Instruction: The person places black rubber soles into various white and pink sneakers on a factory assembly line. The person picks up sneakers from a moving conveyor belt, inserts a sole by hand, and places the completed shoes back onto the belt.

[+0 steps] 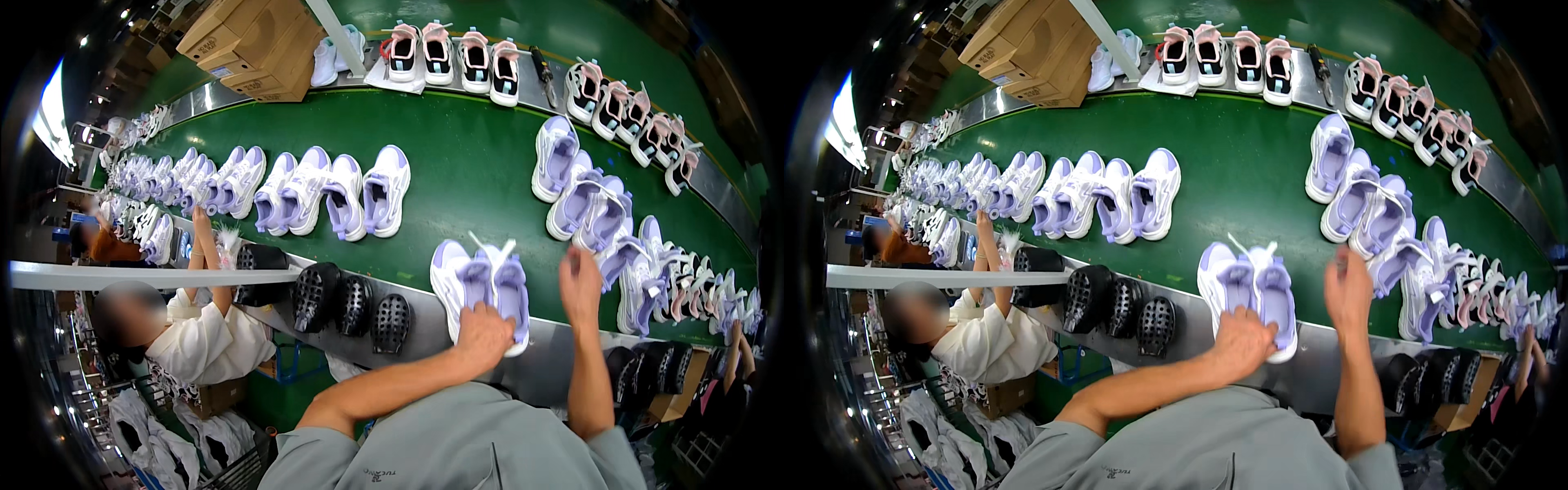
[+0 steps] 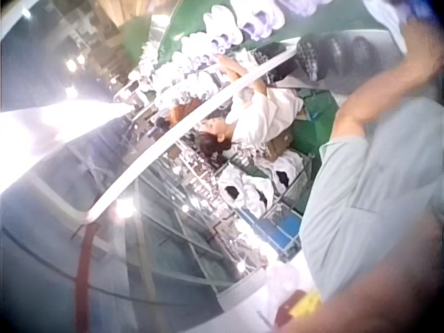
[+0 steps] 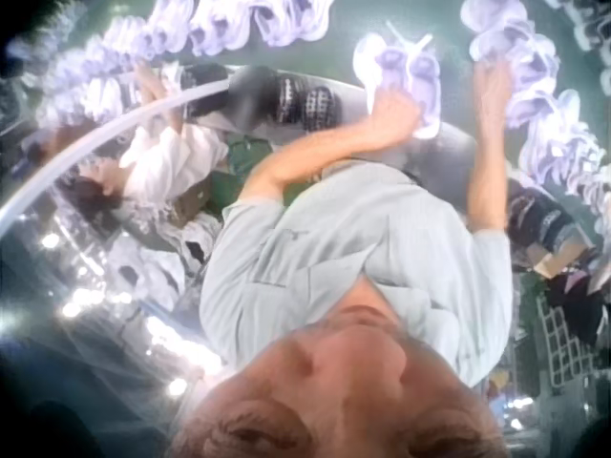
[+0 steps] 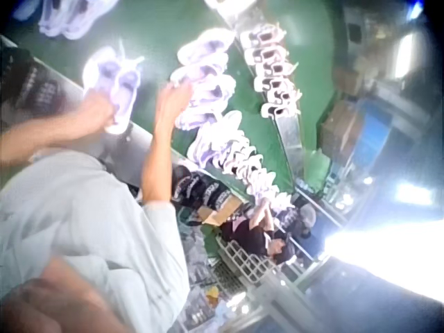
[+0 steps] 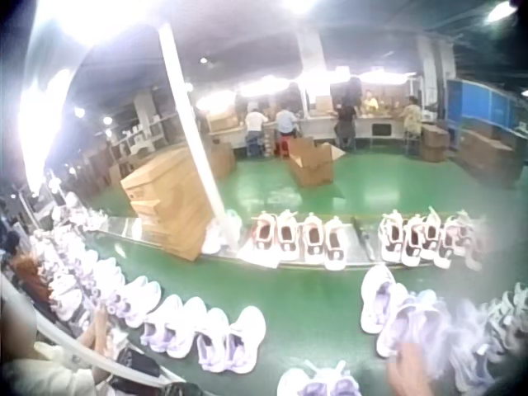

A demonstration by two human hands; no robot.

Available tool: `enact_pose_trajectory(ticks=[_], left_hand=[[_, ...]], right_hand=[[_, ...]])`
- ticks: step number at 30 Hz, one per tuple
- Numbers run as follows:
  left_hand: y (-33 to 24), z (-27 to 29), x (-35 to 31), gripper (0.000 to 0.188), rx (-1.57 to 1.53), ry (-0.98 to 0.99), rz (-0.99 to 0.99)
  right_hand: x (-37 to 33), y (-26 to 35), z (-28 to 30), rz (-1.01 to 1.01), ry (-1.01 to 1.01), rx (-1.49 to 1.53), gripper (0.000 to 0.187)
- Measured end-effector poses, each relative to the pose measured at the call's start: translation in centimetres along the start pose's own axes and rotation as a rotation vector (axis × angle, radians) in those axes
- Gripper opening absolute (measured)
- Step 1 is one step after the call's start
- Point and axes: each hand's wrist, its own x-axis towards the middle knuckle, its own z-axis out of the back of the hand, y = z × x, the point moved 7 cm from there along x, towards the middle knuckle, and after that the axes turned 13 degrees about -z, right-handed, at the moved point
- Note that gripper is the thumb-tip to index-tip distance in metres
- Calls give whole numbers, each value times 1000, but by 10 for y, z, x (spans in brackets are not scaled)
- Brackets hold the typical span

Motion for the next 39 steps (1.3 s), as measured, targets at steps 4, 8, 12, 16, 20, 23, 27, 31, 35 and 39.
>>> enact_pose_trajectory(ticks=[4, 8, 12, 16, 20, 23, 27, 31, 35, 39], left_hand=[[-46, -57, -34, 37, -53, 180, -113], [-67, -57, -53, 46, -173, 139, -112], [-66, -17, -29, 57, -109, -265, -132], [-53, -22, 11, 37, -158, -358, -149], [-14, -36, 51, 26, -730, 76, 156], [-28, -22, 58, 30, -741, 253, 290], [-77, -2, 65, 43, -340, 251, 18], [-102, -31, 65, 34, -277, 88, -256], [-98, -69, 55, 20, -459, -228, -377], [-99, -58, 44, 18, -504, -304, -387]], right_hand=[[-126, -96, -9, -104, 288, 236, 52], [-172, -122, -45, 121, 34, 67, 45], [-179, -118, -37, 45, -53, 167, 29], [-186, -100, -10, 89, -44, 58, 17], [-187, -97, 12, 87, -20, -1, 19], [-190, -101, 22, 91, -47, -24, 20], [-199, -113, 34, 51, -114, -42, 17], [-201, -143, 18, 2, -239, -33, 16], [-215, -178, 18, 59, -233, 149, 31], [-226, -254, 148, -260, -610, 80, 44]])
